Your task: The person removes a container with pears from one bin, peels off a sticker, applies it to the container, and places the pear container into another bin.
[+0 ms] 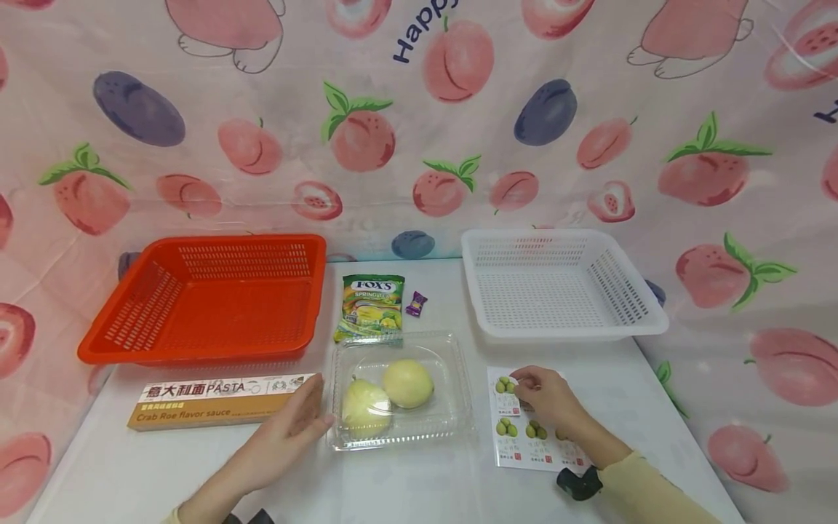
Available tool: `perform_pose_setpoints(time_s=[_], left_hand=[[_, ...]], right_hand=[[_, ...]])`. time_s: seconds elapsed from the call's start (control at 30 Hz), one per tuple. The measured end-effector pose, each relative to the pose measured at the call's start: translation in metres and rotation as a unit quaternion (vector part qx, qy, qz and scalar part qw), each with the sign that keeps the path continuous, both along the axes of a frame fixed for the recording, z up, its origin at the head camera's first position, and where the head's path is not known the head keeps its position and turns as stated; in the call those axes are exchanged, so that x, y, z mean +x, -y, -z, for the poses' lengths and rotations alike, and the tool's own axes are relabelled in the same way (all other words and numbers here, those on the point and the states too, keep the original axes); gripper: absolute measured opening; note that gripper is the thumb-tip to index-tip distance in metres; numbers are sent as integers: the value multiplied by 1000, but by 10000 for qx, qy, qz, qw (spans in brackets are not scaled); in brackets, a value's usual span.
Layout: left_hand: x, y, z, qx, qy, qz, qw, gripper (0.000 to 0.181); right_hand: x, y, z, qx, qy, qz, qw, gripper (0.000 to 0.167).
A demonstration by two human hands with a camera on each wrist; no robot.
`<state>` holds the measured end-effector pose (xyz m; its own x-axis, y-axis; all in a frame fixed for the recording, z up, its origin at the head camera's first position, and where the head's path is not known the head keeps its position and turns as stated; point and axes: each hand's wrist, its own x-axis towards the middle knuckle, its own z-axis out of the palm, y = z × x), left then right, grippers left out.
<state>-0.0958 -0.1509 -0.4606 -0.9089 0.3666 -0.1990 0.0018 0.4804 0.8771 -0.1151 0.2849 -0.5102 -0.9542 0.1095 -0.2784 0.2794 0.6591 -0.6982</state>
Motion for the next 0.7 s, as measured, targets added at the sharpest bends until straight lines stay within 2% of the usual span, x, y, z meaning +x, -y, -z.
perform_pose_setpoints(time_s=[0.2, 0.37, 0.53, 0.7], left_hand=[[0, 8, -27, -267, -604, 225, 9976, 73], [-7, 6, -40, 167, -924, 599, 9938, 60], [-19, -2, -44, 501, -954, 1031, 9888, 43], [-35, -13, -44, 631, -609, 1272, 9880, 37]], right_hand=[[2, 3, -22, -215, -165, -180, 9995, 28], [2, 7, -48, -496, -323, -510, 9969, 30], [-4, 17, -70, -916, -596, -805, 9907, 32], [-10, 38, -84, -1343, -639, -1038, 9834, 30]])
